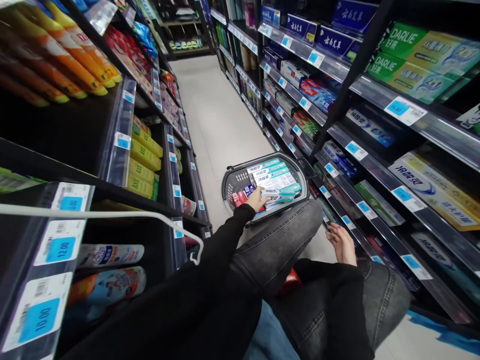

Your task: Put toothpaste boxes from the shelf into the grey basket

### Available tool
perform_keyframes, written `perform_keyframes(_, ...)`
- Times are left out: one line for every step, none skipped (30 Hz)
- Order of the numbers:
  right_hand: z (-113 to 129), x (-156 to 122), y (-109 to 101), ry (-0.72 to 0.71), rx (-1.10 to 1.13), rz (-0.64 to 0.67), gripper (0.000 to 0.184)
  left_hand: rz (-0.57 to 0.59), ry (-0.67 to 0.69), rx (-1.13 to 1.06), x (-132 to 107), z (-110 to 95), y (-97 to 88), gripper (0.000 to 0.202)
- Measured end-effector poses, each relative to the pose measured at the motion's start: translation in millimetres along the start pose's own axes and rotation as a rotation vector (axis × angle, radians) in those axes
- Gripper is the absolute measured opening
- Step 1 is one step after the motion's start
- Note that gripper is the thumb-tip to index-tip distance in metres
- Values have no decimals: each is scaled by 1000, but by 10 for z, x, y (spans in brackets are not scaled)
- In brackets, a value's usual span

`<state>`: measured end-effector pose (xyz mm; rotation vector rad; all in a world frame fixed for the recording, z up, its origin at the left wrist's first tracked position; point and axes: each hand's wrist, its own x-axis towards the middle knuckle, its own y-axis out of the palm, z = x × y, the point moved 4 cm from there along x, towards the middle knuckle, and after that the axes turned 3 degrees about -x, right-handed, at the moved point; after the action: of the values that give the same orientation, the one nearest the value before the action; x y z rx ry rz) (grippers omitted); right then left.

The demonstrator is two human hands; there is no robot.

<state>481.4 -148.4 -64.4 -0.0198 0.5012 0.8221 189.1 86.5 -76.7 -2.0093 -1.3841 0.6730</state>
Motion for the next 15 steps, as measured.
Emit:
perform_keyframes(-2,0,2,3,-7,7,50,43,30,77,11,-27,50,44)
perform_keyframes(-3,0,2,6,-12,12,51,82,51,141,12,-52,101,44)
perform_keyframes(-4,0,1,10,-15,15,51,117,61,193,6,-71,153,43)
perform_keyframes(-4,1,1,12,-15,19,51,148,62,231,-5,-83,205,43)
perform_keyframes(-2,2,1,12,-14,22,52,174,53,255,-20,-90,253,43)
perform_keyframes(0,2,2,11,-16,23,51,192,37,267,-36,-90,296,43)
perform_keyframes(3,1,4,8,-20,22,51,203,19,270,-52,-86,332,43)
perform_keyframes(8,-1,7,2,-28,22,51,212,-3,276,-65,-78,361,44)
perform_keyframes(13,-3,12,-6,-40,22,51,219,-25,280,-76,-67,384,43)
perform_keyframes(17,-6,18,-14,-52,22,51,223,-46,281,-84,-56,400,42)
perform_keyframes(21,-9,23,-22,-63,24,51,228,-64,280,-88,-49,411,40)
perform_keyframes(24,-12,29,-28,-72,26,51,230,-78,276,-90,-46,416,39)
perform_keyframes(26,-13,34,-34,-79,29,51,231,-88,271,-90,-49,418,38)
perform_keyframes(27,-14,38,-37,-85,30,50,231,-95,263,-89,-58,417,37)
perform_keyframes(27,-14,42,-37,-90,32,50,228,-97,254,-89,-75,414,37)
